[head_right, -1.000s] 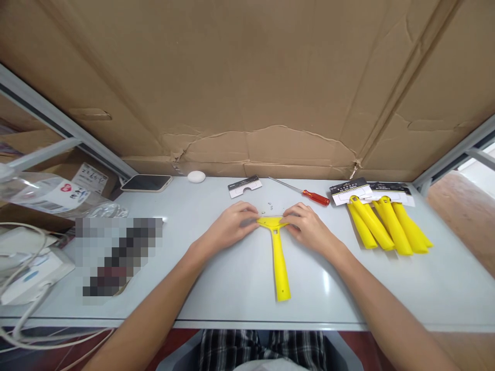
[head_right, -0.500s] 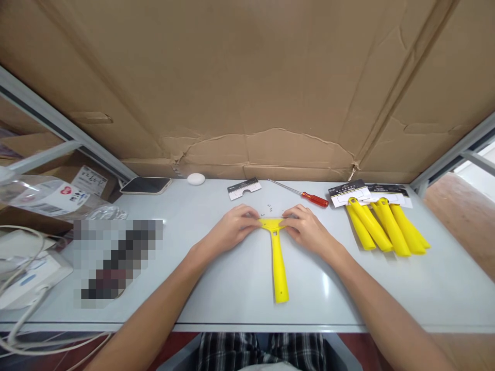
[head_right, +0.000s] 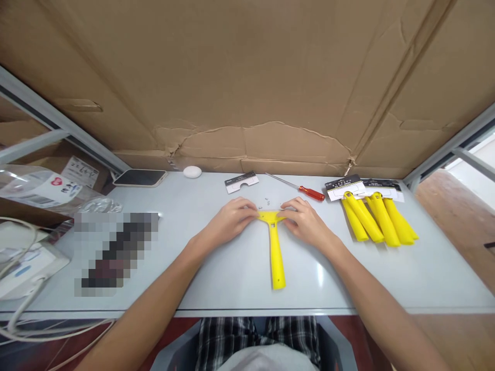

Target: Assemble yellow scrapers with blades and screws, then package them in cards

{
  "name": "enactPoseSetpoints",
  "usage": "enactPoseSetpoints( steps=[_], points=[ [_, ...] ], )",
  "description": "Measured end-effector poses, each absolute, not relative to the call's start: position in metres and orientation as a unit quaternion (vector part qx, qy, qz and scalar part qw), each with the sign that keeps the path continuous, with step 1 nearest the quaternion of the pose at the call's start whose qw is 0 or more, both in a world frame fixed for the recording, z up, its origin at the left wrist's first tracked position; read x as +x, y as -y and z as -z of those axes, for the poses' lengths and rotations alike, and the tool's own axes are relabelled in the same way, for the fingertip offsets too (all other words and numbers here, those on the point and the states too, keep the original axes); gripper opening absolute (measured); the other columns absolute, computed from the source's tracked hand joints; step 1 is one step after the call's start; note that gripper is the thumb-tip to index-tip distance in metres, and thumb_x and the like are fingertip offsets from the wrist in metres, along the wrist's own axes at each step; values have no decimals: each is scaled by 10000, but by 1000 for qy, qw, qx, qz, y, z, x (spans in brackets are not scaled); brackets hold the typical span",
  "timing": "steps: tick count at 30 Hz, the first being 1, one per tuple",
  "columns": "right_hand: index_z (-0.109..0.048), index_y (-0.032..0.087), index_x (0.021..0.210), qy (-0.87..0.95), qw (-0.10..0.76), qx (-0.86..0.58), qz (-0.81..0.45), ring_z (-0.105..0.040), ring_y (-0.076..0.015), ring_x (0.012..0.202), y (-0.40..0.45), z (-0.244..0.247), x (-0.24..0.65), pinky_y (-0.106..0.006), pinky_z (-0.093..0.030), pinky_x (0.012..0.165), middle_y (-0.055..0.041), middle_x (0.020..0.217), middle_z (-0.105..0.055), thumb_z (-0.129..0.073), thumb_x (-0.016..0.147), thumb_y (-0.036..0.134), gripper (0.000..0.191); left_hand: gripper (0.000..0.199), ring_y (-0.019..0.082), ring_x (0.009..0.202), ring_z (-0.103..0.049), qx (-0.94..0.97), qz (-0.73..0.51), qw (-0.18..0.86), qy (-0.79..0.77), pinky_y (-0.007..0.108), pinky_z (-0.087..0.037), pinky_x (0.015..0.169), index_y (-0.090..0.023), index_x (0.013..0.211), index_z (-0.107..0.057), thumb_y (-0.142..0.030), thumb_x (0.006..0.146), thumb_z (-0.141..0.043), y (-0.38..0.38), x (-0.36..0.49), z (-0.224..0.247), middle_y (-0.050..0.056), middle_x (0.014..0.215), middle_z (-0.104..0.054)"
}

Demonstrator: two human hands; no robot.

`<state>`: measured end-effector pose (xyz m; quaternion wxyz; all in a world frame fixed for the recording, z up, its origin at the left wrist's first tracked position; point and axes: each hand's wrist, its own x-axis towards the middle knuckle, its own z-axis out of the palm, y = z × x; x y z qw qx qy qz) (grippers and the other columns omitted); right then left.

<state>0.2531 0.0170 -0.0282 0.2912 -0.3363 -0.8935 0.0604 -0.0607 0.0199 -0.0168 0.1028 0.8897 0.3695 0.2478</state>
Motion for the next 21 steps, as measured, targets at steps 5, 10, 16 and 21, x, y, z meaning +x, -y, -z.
enactPoseSetpoints(
  steps=[5,10,16,21],
  points=[
    [-781,231,1454,871,299,-386,-44,-714,-324,1339,0,22,255,-573,-620,1169,-152,1426,-780,-611,1111,260,384,310,314,1246,-736,870,-217,104,-432,520,-619,1106,-214,1312,-816,-220,1118,-574,-5,-68,10,124,1328,-795],
    [-552,127,1713,845,209,-491,-29,-539,-354,1639,38,35,256,-582,-493,1359,-201,1695,-615,-452,1175,357,594,513,400,1581,-584,843,-143,76,-513,622,-514,1298,-114,1585,-667,-374,1162,-539,41,-74,24,229,1688,-615],
    [-448,8,1749,838,107,-534,-37,-362,-378,1748,63,45,254,-624,-330,1444,-228,1829,-410,-396,1191,477,731,610,425,1748,-343,830,-107,49,-545,672,-313,1422,-124,1703,-562,-438,1198,-427,76,-60,40,195,1860,-392],
    [-475,19,1736,837,99,-538,-33,-350,-371,1754,62,42,252,-620,-312,1447,-229,1824,-413,-394,1186,481,723,618,409,1743,-364,827,-121,42,-547,659,-313,1425,-111,1698,-561,-436,1196,-403,76,-58,43,204,1842,-422]
  ],
)
